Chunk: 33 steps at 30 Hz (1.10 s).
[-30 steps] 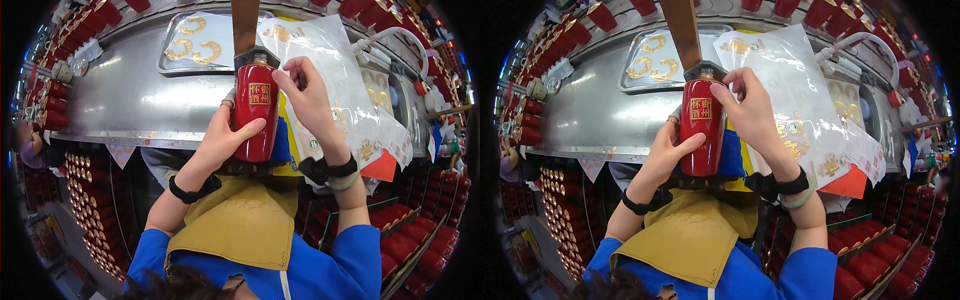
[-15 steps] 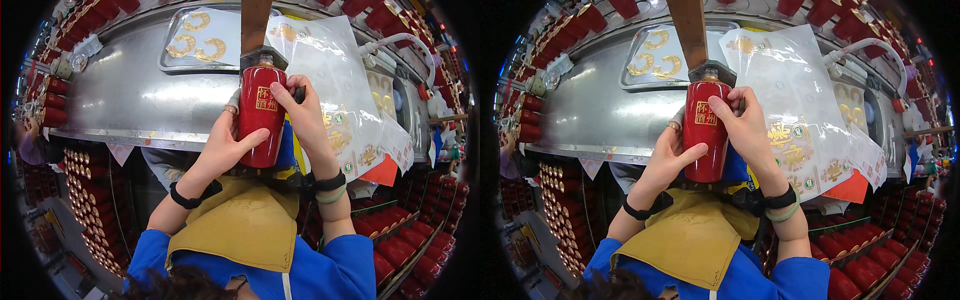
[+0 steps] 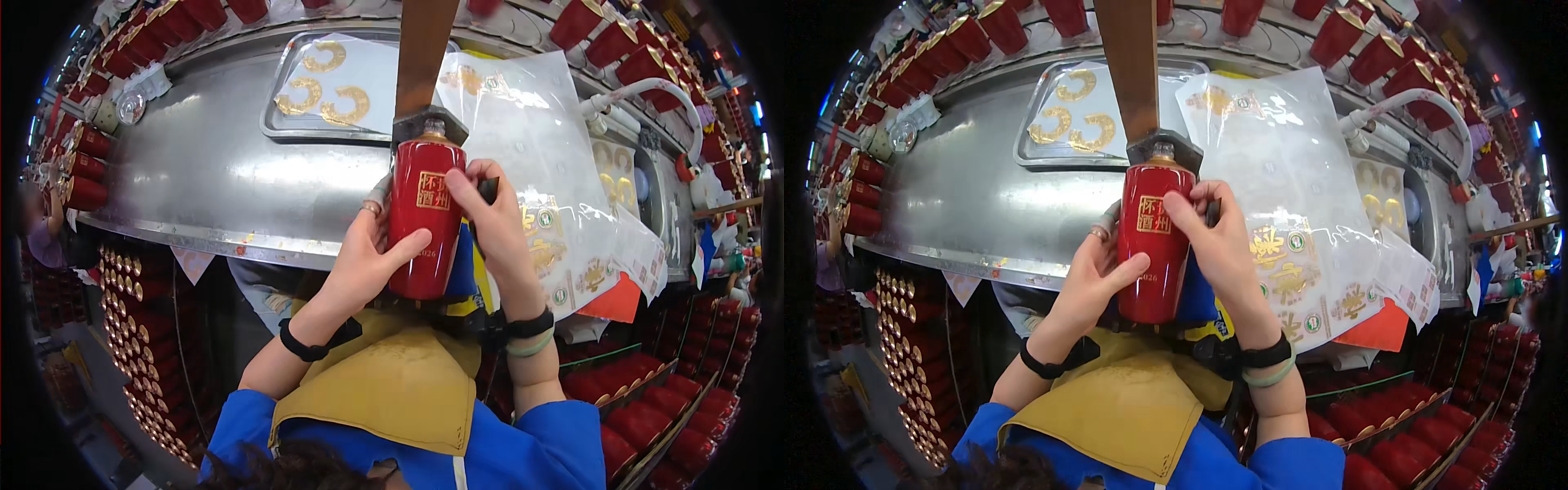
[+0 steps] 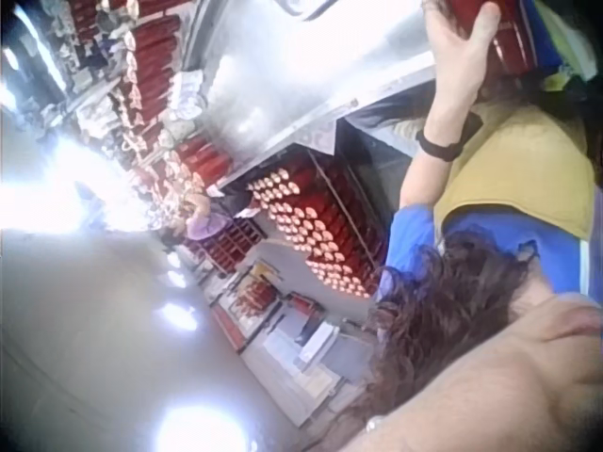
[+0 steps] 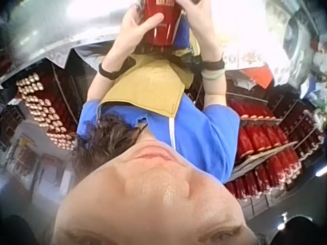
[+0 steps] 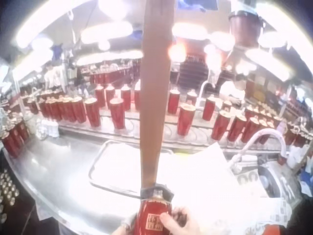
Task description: Manually applying and smoothing adhesive gold and red decorative labels onto red bottles on an industrial production line.
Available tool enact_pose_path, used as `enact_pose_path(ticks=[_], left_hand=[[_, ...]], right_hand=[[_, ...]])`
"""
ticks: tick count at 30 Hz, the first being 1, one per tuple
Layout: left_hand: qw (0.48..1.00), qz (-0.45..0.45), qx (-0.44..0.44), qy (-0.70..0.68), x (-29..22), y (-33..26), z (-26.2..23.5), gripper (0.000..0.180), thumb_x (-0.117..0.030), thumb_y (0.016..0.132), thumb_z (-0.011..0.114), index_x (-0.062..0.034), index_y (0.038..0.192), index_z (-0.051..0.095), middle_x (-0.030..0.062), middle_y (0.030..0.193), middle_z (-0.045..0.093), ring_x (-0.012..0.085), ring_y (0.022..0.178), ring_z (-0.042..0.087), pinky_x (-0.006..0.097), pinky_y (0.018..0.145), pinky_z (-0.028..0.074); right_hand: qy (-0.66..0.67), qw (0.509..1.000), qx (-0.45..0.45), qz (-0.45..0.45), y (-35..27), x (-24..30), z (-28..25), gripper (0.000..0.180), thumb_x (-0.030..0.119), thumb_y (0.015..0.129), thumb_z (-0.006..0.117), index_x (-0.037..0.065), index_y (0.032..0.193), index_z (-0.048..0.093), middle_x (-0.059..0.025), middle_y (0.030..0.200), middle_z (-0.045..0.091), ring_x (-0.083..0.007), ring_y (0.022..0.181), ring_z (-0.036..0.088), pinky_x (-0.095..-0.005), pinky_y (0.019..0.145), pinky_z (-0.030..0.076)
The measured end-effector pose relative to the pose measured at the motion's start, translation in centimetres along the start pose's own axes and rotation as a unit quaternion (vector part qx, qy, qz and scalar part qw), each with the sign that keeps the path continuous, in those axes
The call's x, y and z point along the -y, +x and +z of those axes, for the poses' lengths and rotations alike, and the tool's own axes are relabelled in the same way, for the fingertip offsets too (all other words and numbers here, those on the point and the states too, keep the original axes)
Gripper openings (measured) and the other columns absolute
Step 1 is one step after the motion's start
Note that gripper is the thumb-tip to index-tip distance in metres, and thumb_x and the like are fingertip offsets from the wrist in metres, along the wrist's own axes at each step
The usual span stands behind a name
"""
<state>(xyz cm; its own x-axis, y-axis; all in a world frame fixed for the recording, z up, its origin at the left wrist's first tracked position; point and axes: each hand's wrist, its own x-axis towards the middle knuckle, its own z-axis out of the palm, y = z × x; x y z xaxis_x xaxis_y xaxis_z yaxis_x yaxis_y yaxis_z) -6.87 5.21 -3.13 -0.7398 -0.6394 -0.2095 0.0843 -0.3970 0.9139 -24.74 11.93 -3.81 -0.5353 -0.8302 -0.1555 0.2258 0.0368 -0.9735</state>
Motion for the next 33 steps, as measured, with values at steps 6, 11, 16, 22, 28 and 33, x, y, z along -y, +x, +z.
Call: enact_pose_path(ticks=[6, 11, 16, 22, 28, 33], left_hand=[[1.0, -0.006, -0.002, 0.003, -0.4, -0.1, 0.2, 0.087, -0.011, 0.095, 0.075, 0.0057, 0.159, 0.019, 0.0193, 0.152, 0.045, 0.0227, 0.139, 0.049, 0.039, 0.117, 0.042], [1.0, 0.0, -0.006, 0.013, -0.3, 0.0, 0.2, 0.087, -0.012, 0.095, 0.076, 0.0061, 0.159, 0.02, 0.0193, 0.151, 0.046, 0.023, 0.138, 0.05, 0.039, 0.117, 0.042], [1.0, 0.007, -0.004, 0.017, -0.1, 0.1, 0.1, 0.087, -0.012, 0.095, 0.076, 0.0067, 0.159, 0.02, 0.0192, 0.151, 0.046, 0.0228, 0.138, 0.05, 0.038, 0.117, 0.042], [1.0, 0.005, 0.006, -0.027, -0.3, 0.1, 0.0, 0.089, -0.014, 0.096, 0.075, 0.0078, 0.16, 0.017, 0.02, 0.152, 0.045, 0.0229, 0.14, 0.049, 0.038, 0.118, 0.04], [1.0, 0.001, 0.015, 0.0, -0.1, 0.1, -0.5, 0.092, -0.018, 0.095, 0.077, 0.0078, 0.16, 0.016, 0.0206, 0.152, 0.046, 0.0236, 0.139, 0.05, 0.039, 0.117, 0.042], [0.999, 0.019, 0.017, 0.02, 0.2, 0.2, -0.5, 0.093, -0.017, 0.094, 0.078, 0.0071, 0.16, 0.016, 0.0207, 0.152, 0.046, 0.0236, 0.138, 0.051, 0.038, 0.116, 0.043]], right_hand=[[-0.007, 1.0, -0.004, -0.006, -0.3, 0.3, 0.6, 0.031, 0.022, 0.095, 0.08, 0.006, 0.106, 0.055, 0.005, 0.089, 0.05, -0.0035, 0.08, 0.044, -0.0191, 0.07, 0.04], [-0.008, 1.0, -0.004, -0.013, -0.2, 0.0, 0.6, 0.031, 0.022, 0.095, 0.08, 0.006, 0.106, 0.055, 0.0048, 0.088, 0.05, -0.0035, 0.08, 0.045, -0.0194, 0.07, 0.04], [0.005, 1.0, -0.015, -0.011, -0.3, 0.3, 0.9, 0.031, 0.022, 0.095, 0.079, 0.006, 0.107, 0.056, 0.0051, 0.087, 0.049, -0.0027, 0.079, 0.045, -0.0191, 0.069, 0.04], [0.051, 0.999, 0.013, 0.005, -1.3, 1.6, -1.1, 0.025, 0.019, 0.106, 0.058, 0.004, 0.126, 0.056, -0.0001, 0.104, 0.056, -0.0073, 0.097, 0.051, -0.0245, 0.091, 0.04], [-0.062, 0.995, -0.005, -0.075, -6.3, 2.6, -1.3, 0.026, 0.003, 0.102, 0.06, -0.003, 0.127, 0.059, -0.0053, 0.112, 0.063, -0.0107, 0.104, 0.058, -0.0258, 0.093, 0.047], [-0.176, 0.981, 0.009, -0.086, -10.1, 1.3, 0.5, 0.024, 0.001, 0.096, 0.068, -0.001, 0.12, 0.068, -0.0091, 0.109, 0.069, -0.0146, 0.1, 0.066, -0.0281, 0.087, 0.052]])
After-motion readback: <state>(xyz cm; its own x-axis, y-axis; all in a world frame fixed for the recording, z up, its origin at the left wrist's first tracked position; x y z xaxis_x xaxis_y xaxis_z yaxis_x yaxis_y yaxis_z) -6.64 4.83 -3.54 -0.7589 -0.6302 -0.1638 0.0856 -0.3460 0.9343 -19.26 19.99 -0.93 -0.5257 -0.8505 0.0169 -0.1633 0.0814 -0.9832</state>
